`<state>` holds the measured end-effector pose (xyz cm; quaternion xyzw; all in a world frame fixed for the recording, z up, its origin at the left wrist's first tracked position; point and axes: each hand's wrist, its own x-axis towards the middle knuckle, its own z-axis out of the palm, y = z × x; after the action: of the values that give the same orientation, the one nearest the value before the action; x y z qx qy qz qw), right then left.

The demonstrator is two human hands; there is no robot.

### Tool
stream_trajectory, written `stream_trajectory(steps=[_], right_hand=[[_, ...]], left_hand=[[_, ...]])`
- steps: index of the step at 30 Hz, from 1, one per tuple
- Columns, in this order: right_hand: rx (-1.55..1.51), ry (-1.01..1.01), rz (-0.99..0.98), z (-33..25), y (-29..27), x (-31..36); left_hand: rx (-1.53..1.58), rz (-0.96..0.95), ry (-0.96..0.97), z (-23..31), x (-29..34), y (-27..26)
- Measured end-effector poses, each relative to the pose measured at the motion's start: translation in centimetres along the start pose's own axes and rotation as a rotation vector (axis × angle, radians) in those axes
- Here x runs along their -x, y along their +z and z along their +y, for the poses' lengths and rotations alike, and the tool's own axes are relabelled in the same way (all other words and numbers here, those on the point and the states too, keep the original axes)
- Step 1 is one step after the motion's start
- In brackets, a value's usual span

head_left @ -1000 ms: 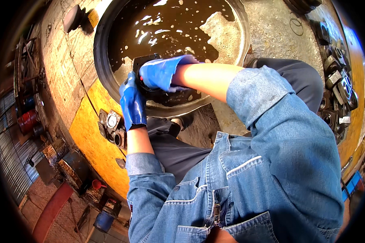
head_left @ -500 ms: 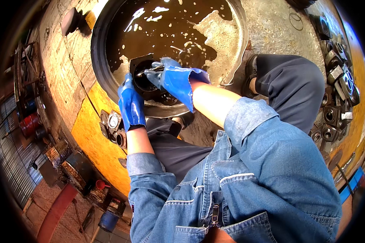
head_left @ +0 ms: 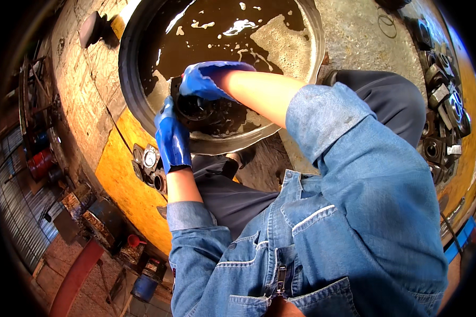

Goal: The person, wearing blue gloves, cleans metal components by dipping them in a tub of dark liquid and scrubbing them with a small brush.

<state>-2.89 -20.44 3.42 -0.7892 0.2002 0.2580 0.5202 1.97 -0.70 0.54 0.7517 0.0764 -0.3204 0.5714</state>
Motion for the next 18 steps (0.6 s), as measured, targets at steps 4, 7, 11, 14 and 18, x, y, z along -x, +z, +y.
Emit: stream_trajectory(steps=[4, 7, 11, 14, 18], right_hand=[[0.336, -0.25, -0.014, 1.1, 3.0, -1.8], [0.819, -0.609, -0.034, 1.5, 4.6, -1.3], [0.886, -0.847, -0.184, 2.3, 3.3, 0.7], [0.741, -1.044, -0.017, 3.5, 4.4, -3.2], [0.8, -0.749, -0.042, 2.1, 4.8, -2.2]], left_hand=[[0.027, -0.033, 0.023, -0.4, -0.3, -0.1], [-0.073, -0.009, 0.048, -0.1, 0.1, -0.4], [-0.299, 0.001, 0.184, 0.7, 2.0, 0.3], [-0.095, -0.001, 0.043, 0.9, 0.9, 0.5], [-0.055, 0.037, -0.003, 0.7, 0.9, 0.2]])
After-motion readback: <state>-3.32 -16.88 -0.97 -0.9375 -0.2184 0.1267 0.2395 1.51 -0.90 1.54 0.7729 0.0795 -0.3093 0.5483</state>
